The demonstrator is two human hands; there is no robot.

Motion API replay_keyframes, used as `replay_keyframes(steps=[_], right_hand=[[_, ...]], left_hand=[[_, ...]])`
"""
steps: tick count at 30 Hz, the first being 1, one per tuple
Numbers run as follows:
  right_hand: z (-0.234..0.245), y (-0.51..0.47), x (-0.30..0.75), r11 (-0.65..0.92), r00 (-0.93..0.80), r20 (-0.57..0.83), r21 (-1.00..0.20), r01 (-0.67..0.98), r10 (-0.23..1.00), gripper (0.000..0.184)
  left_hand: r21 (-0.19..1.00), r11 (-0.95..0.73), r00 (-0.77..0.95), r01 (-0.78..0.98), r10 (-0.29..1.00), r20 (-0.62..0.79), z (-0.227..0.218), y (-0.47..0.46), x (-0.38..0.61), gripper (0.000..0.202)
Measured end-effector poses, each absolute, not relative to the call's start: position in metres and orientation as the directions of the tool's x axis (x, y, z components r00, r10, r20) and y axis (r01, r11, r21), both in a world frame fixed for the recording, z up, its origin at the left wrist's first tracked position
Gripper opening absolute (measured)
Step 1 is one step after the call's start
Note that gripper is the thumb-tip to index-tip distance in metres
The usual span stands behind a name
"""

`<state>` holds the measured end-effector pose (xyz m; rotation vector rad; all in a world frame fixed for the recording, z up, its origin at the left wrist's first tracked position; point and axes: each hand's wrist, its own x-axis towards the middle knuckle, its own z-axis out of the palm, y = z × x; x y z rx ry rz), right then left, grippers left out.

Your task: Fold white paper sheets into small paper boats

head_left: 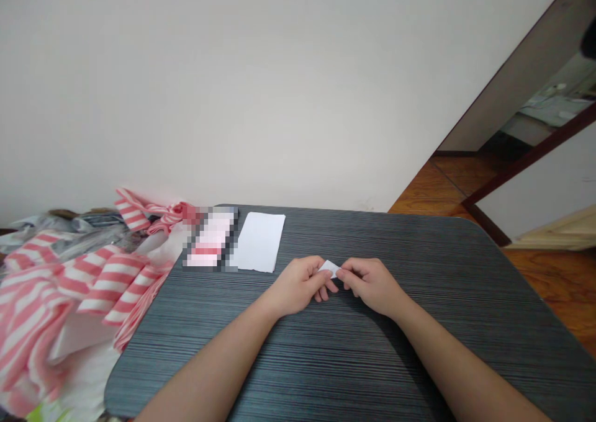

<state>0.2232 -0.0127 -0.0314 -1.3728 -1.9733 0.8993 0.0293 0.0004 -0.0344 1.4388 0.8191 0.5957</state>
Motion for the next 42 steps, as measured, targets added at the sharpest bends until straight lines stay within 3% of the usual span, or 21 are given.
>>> replay_keyframes(steps=[17,33,42], right_hand=[[-0.0295,-0.0155,0.222,0.142,-0.313,-0.038,-0.836,0.531,0.949,0.032],[-0.0314,-0.0152,0.2219,0.194,-0.409,-0.033,-0.845,0.499,0.912,0.03],[-0.0326,-0.015,0.2242,0.109,-0.321,-0.057,-0.872,0.478,0.945,0.03]], left_hand=[[0.985,0.092,0.611,0.145,0.775,-0.162,-0.0329,0.0002,0.0303,0.027],[0.982,0.097,0.611,0.163,0.772,-0.177,-0.0261,-0.0009,0.0293,0.028],[0.99,0.107,0.602,0.09,0.786,-0.14,-0.0341,0.0018,0.0298,0.029]])
